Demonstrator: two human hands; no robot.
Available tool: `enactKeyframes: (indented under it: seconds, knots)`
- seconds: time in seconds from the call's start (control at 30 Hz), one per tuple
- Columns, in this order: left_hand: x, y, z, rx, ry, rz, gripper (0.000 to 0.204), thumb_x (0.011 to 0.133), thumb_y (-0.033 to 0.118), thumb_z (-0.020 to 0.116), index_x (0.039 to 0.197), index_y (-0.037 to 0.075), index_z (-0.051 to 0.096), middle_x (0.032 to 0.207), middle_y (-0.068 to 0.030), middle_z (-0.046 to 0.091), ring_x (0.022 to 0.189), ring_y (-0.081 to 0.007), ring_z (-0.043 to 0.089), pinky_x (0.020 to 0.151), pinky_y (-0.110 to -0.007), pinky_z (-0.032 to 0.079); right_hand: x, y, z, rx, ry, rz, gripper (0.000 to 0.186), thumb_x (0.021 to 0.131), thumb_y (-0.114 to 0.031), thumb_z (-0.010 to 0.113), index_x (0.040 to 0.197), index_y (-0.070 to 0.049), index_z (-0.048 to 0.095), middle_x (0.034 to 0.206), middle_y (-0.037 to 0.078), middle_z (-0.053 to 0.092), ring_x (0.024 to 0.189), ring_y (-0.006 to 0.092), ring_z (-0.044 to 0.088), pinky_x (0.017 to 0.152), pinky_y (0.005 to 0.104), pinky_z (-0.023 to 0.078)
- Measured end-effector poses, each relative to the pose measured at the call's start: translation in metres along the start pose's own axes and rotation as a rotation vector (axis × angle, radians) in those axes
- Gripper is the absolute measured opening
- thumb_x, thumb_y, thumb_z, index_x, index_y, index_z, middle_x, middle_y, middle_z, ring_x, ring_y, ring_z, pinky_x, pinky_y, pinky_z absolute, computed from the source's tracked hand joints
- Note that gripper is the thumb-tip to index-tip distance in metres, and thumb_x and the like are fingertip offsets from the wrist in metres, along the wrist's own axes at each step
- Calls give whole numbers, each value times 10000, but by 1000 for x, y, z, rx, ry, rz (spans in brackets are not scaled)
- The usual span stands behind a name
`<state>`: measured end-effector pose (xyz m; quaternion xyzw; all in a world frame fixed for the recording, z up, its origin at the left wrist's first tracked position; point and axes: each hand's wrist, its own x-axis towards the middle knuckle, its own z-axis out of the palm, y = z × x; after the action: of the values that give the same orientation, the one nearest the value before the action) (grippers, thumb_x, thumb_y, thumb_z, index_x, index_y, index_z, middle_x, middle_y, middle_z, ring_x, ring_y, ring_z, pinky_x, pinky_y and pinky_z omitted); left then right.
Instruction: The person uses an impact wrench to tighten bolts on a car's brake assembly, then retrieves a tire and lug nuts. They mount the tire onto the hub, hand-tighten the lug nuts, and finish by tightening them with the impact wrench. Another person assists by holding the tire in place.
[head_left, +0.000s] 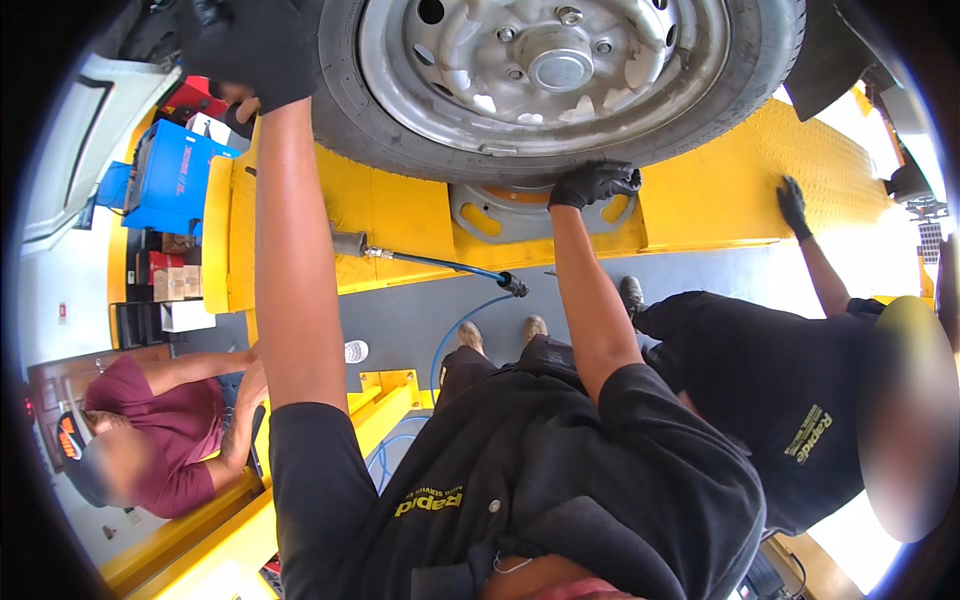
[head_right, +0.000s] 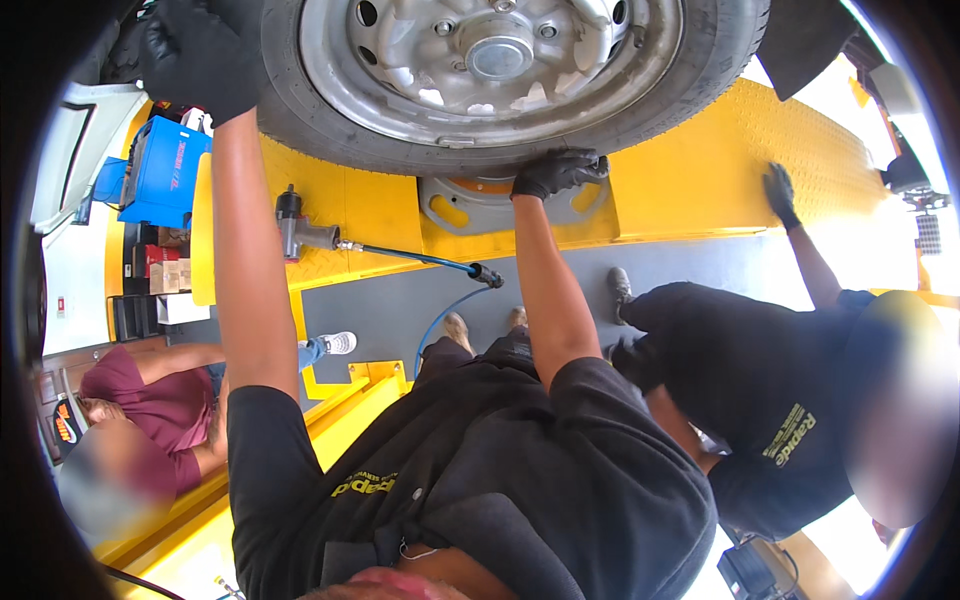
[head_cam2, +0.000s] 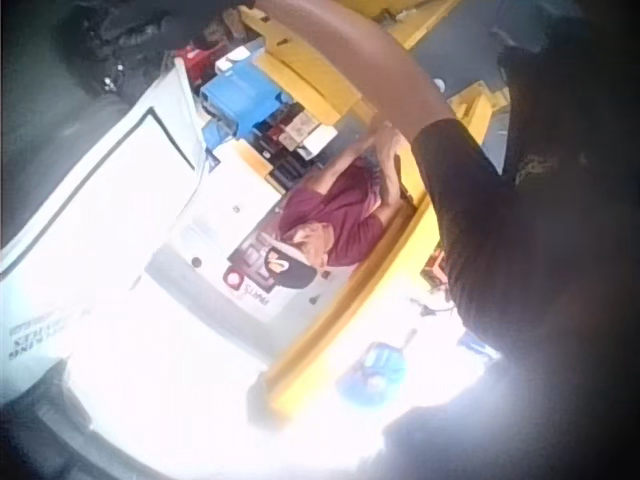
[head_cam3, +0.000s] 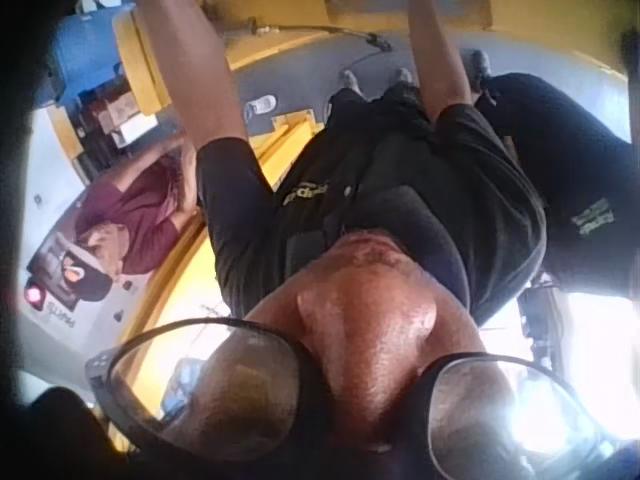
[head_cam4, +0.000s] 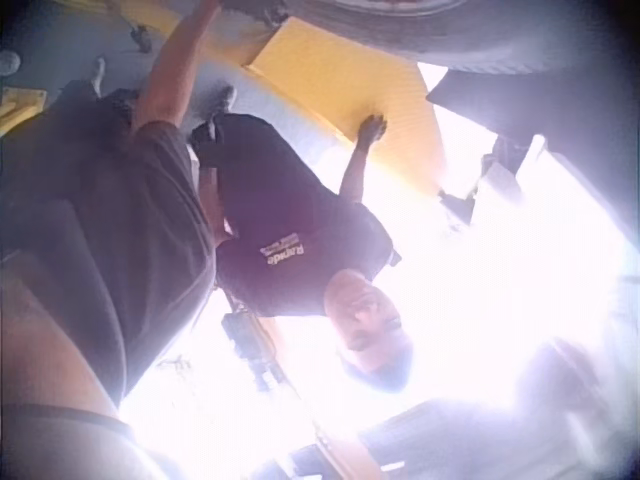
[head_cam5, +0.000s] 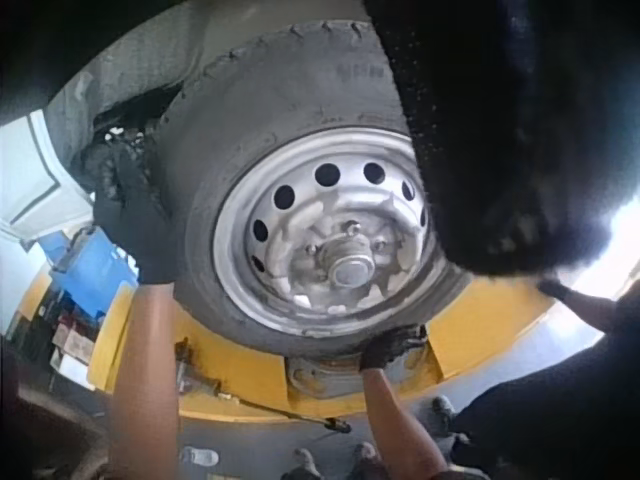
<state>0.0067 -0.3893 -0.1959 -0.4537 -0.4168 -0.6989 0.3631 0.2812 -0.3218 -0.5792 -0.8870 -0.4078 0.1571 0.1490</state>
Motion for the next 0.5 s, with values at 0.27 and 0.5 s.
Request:
enactKeyframes:
  seconds: [0.27,0.5]
  knots:
    - [-61,-2,-17,-302,-175,-259,260,1053,226,638,942,-3,694,797,-45,682,633,-80,563,570,-260,460,44,2,40,773,573,-33,563,1124,-332,328,1534,54,328,1588,304,360,1434,454,414,1175,524,361]
    - [-246,-8,-98,-201,-935,43,157,908,105,749,1062,113,722,1009,-106,718,876,-306,704,762,-388,585,26,-41,31,106,286,28,634,1109,-343,339,1577,81,287,1623,314,301,1540,455,229,1244,663,100]
